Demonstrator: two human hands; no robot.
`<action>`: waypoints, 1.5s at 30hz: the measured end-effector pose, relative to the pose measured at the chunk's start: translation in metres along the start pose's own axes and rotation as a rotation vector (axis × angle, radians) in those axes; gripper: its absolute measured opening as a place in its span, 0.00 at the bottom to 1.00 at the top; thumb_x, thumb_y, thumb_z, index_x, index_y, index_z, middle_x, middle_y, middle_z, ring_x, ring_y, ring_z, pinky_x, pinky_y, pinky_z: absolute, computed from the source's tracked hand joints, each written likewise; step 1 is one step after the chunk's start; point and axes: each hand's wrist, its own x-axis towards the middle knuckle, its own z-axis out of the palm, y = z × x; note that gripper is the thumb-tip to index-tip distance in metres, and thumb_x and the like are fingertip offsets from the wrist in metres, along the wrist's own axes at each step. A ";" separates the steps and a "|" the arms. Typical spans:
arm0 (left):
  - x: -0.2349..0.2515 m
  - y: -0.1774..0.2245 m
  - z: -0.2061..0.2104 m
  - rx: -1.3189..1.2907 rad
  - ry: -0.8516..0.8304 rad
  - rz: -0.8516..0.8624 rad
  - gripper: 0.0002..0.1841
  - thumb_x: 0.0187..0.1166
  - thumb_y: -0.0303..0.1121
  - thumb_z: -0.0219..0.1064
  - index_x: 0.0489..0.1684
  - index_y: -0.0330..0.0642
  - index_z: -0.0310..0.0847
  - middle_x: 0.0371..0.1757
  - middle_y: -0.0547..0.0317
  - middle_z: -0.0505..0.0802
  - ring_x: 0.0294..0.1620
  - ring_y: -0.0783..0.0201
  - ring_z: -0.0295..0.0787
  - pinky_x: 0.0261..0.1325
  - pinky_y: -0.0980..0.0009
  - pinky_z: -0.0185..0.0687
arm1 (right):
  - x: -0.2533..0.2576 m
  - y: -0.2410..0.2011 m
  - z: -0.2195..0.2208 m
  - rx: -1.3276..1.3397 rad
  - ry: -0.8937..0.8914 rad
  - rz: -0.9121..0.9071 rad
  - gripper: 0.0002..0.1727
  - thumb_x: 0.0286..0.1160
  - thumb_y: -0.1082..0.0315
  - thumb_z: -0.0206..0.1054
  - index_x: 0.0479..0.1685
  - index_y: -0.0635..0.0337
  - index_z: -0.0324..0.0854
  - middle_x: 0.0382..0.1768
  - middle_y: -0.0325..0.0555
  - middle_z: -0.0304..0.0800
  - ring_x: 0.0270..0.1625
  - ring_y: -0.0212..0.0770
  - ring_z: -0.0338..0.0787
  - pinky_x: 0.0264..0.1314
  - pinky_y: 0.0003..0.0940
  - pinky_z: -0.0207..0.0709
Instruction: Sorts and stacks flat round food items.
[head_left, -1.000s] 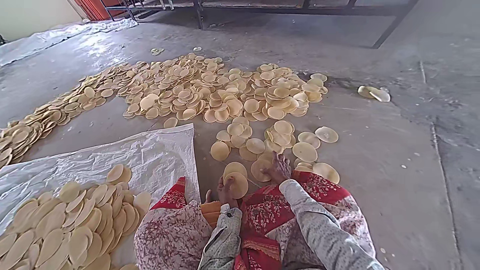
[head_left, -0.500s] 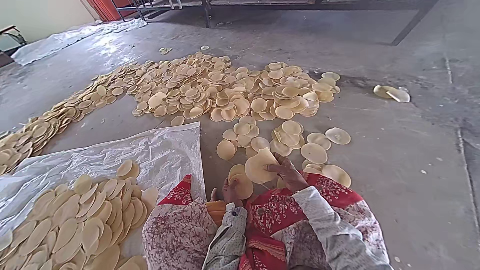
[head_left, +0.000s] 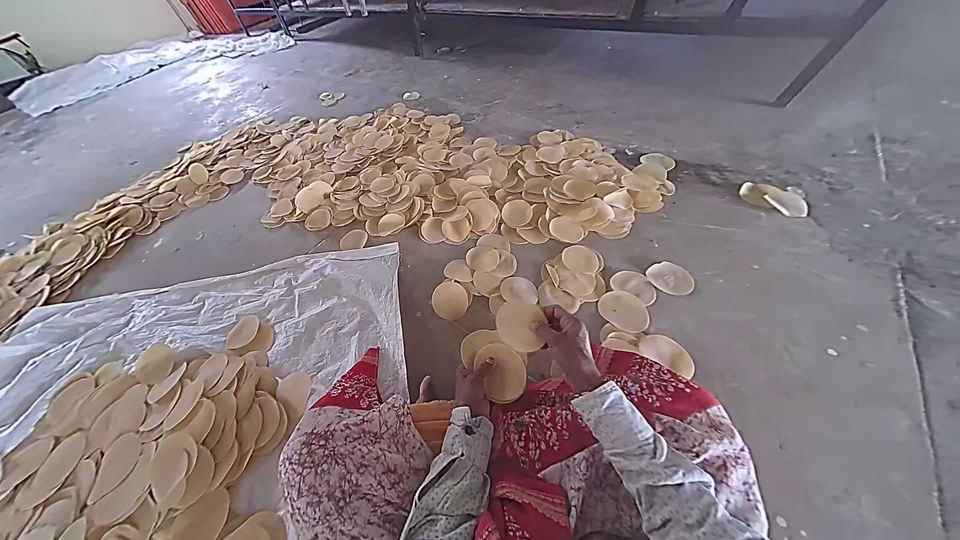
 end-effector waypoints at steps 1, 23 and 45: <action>0.001 0.001 0.001 0.007 0.030 -0.004 0.19 0.78 0.19 0.68 0.66 0.28 0.72 0.49 0.40 0.90 0.43 0.55 0.90 0.49 0.59 0.89 | -0.002 -0.007 -0.001 0.019 0.026 -0.062 0.12 0.71 0.74 0.70 0.51 0.68 0.82 0.39 0.50 0.90 0.37 0.39 0.91 0.41 0.38 0.86; 0.020 -0.011 -0.006 0.029 0.262 -0.010 0.18 0.78 0.22 0.70 0.64 0.27 0.74 0.49 0.38 0.90 0.44 0.53 0.90 0.49 0.57 0.88 | 0.187 0.055 -0.054 -0.997 -0.094 0.061 0.41 0.80 0.42 0.65 0.89 0.55 0.64 0.92 0.62 0.53 0.95 0.66 0.48 0.89 0.73 0.44; 0.020 -0.008 -0.004 0.035 0.293 -0.010 0.20 0.77 0.22 0.71 0.66 0.28 0.75 0.52 0.37 0.89 0.47 0.51 0.89 0.51 0.56 0.86 | 0.154 0.050 -0.046 -1.268 -0.166 -0.006 0.22 0.89 0.72 0.49 0.76 0.67 0.75 0.75 0.67 0.79 0.77 0.67 0.79 0.76 0.63 0.72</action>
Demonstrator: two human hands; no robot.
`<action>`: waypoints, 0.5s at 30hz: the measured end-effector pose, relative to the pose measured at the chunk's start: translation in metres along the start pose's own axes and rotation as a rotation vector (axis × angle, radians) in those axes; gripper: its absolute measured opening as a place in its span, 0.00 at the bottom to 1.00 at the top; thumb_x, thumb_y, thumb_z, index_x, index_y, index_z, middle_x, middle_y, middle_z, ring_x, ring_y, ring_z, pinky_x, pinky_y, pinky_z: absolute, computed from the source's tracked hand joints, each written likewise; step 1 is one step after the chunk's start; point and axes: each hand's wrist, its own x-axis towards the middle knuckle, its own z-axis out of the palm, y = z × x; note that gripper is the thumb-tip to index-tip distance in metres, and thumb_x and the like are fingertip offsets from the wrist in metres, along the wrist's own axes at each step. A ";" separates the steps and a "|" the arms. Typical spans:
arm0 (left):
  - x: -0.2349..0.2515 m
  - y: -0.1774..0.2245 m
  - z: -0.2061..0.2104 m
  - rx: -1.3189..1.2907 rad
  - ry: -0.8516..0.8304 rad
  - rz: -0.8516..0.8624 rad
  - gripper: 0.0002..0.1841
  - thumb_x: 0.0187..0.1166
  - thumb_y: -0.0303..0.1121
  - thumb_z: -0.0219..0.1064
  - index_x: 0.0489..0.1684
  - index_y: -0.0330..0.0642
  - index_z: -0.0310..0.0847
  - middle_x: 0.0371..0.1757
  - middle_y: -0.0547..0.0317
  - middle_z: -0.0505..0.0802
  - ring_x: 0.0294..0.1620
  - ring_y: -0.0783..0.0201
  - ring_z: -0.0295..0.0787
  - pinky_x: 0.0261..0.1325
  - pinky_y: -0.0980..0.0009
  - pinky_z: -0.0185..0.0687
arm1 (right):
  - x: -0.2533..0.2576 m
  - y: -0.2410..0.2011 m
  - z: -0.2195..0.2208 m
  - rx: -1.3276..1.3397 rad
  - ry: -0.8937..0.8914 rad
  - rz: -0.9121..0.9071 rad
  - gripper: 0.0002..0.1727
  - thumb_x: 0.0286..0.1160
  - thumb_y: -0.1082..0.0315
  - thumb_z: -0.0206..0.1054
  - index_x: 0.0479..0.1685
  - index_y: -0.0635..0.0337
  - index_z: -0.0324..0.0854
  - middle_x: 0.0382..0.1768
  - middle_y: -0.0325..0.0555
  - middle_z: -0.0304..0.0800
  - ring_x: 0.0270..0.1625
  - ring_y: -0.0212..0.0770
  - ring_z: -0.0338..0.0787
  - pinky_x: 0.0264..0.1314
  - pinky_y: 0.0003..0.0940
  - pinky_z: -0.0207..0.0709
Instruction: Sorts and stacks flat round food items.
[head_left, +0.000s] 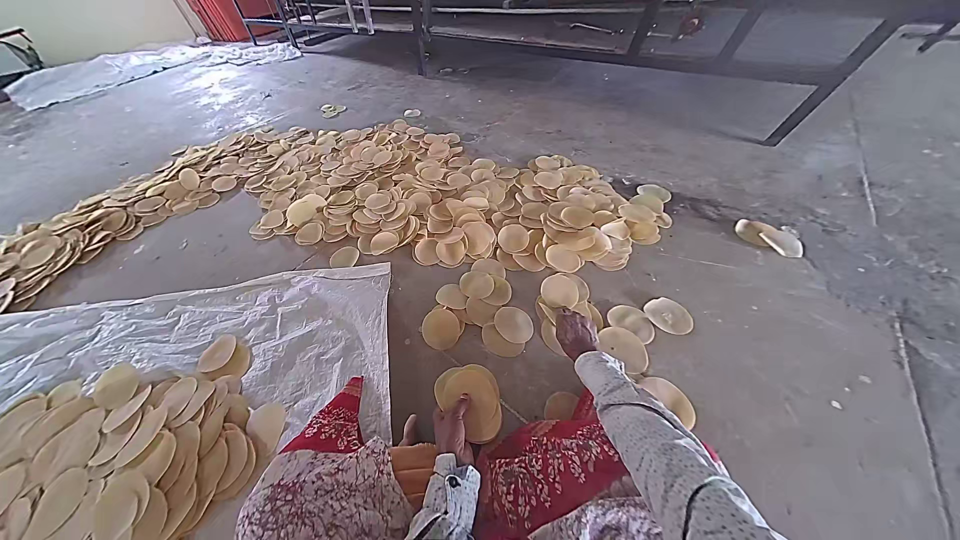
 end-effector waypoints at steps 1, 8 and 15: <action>0.000 0.001 0.000 0.002 -0.001 -0.001 0.20 0.77 0.22 0.71 0.66 0.28 0.75 0.51 0.37 0.89 0.47 0.51 0.89 0.51 0.55 0.86 | -0.005 -0.001 -0.006 -0.002 -0.009 0.018 0.21 0.89 0.72 0.48 0.74 0.67 0.76 0.71 0.67 0.82 0.75 0.66 0.82 0.74 0.63 0.73; -0.005 0.003 0.000 0.007 -0.030 -0.004 0.20 0.77 0.22 0.71 0.65 0.26 0.75 0.51 0.35 0.89 0.47 0.51 0.88 0.52 0.55 0.86 | -0.007 0.018 0.001 0.155 -0.004 -0.078 0.33 0.84 0.54 0.66 0.84 0.61 0.69 0.85 0.66 0.67 0.86 0.68 0.67 0.83 0.66 0.63; -0.002 0.001 -0.004 0.010 -0.042 0.027 0.18 0.76 0.20 0.71 0.63 0.26 0.77 0.50 0.36 0.90 0.46 0.51 0.89 0.52 0.56 0.86 | -0.007 -0.018 -0.004 -0.085 -0.106 -0.049 0.20 0.87 0.67 0.56 0.69 0.70 0.79 0.74 0.65 0.81 0.79 0.63 0.79 0.80 0.60 0.69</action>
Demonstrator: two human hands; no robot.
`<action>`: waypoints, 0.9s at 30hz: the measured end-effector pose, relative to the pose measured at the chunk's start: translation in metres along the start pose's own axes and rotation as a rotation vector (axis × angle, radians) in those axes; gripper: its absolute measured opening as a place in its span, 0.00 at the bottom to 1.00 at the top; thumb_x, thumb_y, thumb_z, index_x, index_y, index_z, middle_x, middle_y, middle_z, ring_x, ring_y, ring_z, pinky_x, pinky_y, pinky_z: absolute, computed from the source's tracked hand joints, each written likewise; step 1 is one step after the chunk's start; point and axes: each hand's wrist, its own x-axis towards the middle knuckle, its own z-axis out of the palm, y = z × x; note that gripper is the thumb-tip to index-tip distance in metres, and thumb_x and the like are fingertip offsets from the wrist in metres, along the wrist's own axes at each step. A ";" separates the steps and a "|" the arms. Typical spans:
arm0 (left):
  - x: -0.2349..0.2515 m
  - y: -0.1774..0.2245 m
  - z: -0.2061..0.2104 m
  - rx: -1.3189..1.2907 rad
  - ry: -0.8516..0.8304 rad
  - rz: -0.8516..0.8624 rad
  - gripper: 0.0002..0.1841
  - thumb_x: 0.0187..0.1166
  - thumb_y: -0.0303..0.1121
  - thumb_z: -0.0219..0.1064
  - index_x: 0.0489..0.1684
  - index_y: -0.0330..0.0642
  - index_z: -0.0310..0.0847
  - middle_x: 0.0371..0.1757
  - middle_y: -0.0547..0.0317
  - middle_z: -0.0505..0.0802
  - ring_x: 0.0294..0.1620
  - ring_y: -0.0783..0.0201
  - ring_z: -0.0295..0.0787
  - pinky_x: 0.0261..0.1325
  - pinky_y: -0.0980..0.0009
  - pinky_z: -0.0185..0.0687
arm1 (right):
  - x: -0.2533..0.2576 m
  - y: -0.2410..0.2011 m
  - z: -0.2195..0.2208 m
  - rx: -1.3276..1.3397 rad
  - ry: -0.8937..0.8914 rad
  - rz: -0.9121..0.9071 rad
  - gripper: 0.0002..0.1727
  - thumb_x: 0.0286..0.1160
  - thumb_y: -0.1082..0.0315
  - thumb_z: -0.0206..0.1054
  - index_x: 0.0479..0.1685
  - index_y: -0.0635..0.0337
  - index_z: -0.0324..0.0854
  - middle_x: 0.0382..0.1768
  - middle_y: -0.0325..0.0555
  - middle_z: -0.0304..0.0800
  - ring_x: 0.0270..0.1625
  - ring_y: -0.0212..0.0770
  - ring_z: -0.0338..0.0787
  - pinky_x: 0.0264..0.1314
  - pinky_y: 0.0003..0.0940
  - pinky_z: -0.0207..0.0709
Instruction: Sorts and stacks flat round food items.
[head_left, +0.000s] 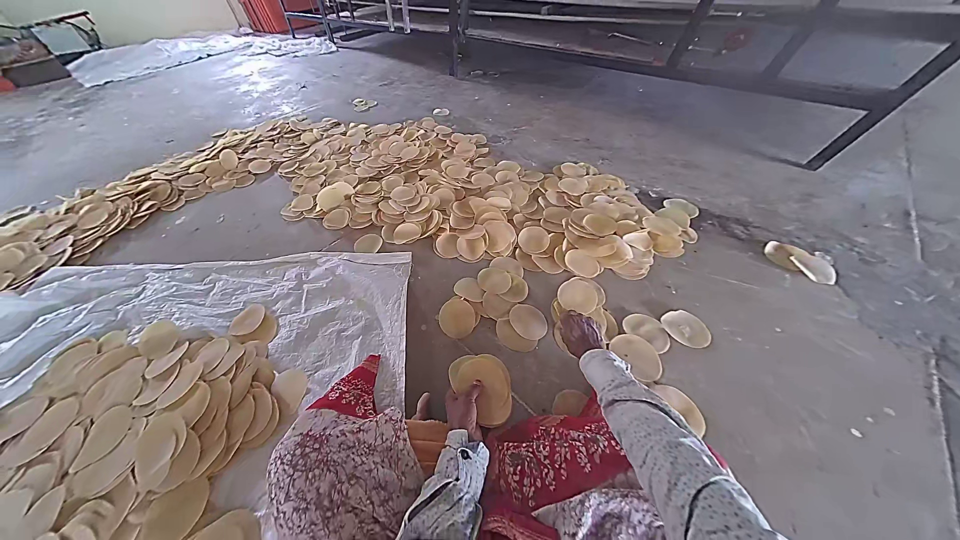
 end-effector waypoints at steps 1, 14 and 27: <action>0.001 0.001 0.000 0.000 -0.003 -0.001 0.19 0.76 0.20 0.71 0.63 0.26 0.77 0.51 0.36 0.89 0.47 0.50 0.88 0.53 0.55 0.85 | -0.001 -0.001 -0.001 -0.006 0.006 0.006 0.21 0.86 0.68 0.56 0.70 0.71 0.78 0.73 0.66 0.81 0.78 0.63 0.79 0.79 0.61 0.69; 0.000 0.004 -0.001 0.055 -0.027 0.000 0.19 0.77 0.24 0.71 0.65 0.26 0.77 0.54 0.34 0.89 0.51 0.49 0.88 0.56 0.53 0.84 | -0.037 -0.004 0.019 0.079 -0.001 -0.105 0.34 0.84 0.52 0.66 0.85 0.60 0.69 0.85 0.64 0.66 0.87 0.70 0.63 0.82 0.69 0.64; -0.005 0.002 -0.002 0.045 0.022 -0.007 0.19 0.77 0.23 0.71 0.65 0.27 0.76 0.52 0.36 0.89 0.48 0.51 0.88 0.53 0.56 0.85 | -0.001 0.061 0.014 0.538 0.247 0.327 0.42 0.89 0.43 0.53 0.90 0.69 0.57 0.87 0.72 0.61 0.90 0.66 0.62 0.90 0.60 0.55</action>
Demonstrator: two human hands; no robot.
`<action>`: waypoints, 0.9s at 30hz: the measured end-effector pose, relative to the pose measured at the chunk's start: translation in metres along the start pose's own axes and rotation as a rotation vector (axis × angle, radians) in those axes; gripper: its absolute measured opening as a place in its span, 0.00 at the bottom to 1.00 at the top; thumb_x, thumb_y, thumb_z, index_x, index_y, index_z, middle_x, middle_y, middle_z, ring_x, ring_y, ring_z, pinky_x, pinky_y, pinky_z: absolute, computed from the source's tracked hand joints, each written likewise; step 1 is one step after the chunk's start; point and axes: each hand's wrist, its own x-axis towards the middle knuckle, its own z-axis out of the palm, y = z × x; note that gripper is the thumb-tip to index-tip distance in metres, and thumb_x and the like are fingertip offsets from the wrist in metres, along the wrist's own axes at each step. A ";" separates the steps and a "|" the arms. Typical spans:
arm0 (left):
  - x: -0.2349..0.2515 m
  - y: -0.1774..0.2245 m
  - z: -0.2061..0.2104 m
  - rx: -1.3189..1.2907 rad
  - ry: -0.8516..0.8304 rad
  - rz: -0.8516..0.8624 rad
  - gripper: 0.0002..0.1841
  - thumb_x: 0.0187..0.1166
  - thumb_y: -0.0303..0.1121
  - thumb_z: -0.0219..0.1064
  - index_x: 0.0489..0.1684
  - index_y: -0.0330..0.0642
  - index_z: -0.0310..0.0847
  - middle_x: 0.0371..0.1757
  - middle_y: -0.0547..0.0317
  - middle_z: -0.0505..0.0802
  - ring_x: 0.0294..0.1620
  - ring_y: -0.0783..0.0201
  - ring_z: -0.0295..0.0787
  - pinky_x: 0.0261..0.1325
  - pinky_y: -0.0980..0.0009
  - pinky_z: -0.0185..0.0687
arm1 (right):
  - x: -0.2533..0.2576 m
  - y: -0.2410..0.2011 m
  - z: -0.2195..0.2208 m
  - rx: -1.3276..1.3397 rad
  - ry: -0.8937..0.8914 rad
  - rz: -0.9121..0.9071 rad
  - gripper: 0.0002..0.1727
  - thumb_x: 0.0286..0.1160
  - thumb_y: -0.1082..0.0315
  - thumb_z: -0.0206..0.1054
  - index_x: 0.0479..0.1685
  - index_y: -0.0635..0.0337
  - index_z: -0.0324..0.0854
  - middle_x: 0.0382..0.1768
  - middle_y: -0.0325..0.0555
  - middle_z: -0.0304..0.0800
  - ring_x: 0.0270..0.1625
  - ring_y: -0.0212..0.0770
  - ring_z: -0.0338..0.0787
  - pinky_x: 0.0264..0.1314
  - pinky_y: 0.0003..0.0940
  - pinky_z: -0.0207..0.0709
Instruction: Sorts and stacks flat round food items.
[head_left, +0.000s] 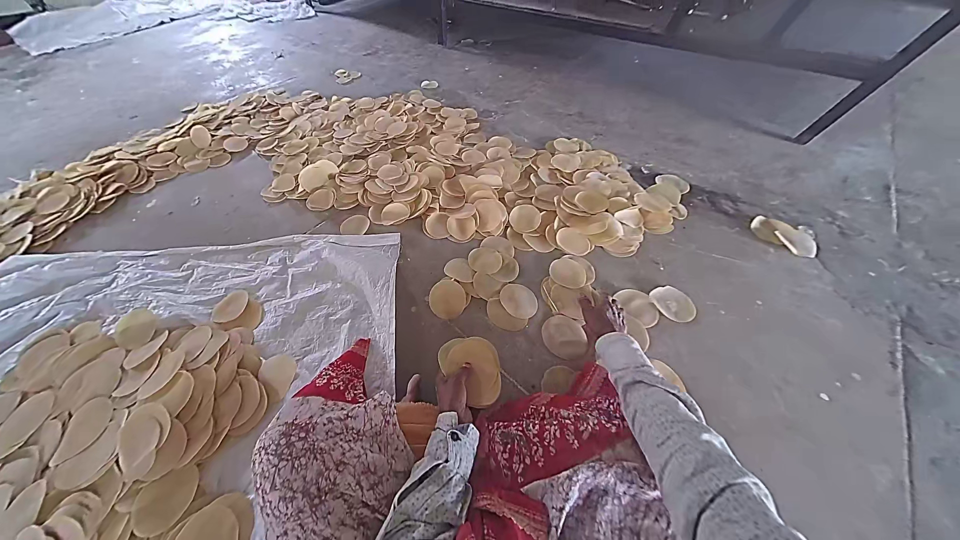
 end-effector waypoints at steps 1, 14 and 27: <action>0.001 0.000 0.001 -0.004 0.001 -0.003 0.19 0.77 0.22 0.71 0.65 0.27 0.76 0.52 0.36 0.89 0.48 0.51 0.88 0.53 0.56 0.85 | 0.011 -0.002 -0.001 -0.003 -0.016 0.037 0.44 0.87 0.41 0.55 0.90 0.69 0.56 0.87 0.72 0.61 0.91 0.65 0.61 0.91 0.60 0.55; 0.008 0.000 0.010 -0.007 0.012 -0.016 0.20 0.76 0.21 0.71 0.66 0.27 0.75 0.53 0.37 0.90 0.48 0.52 0.89 0.54 0.57 0.87 | 0.045 -0.016 -0.014 0.186 -0.247 0.063 0.36 0.63 0.68 0.82 0.71 0.78 0.75 0.71 0.75 0.79 0.78 0.66 0.78 0.83 0.62 0.65; 0.001 0.002 0.004 0.003 -0.069 0.015 0.17 0.77 0.21 0.70 0.62 0.26 0.77 0.49 0.38 0.90 0.44 0.55 0.88 0.51 0.60 0.86 | -0.070 -0.055 -0.058 0.379 -0.272 -0.208 0.17 0.68 0.80 0.70 0.57 0.72 0.81 0.53 0.64 0.88 0.55 0.52 0.88 0.62 0.52 0.79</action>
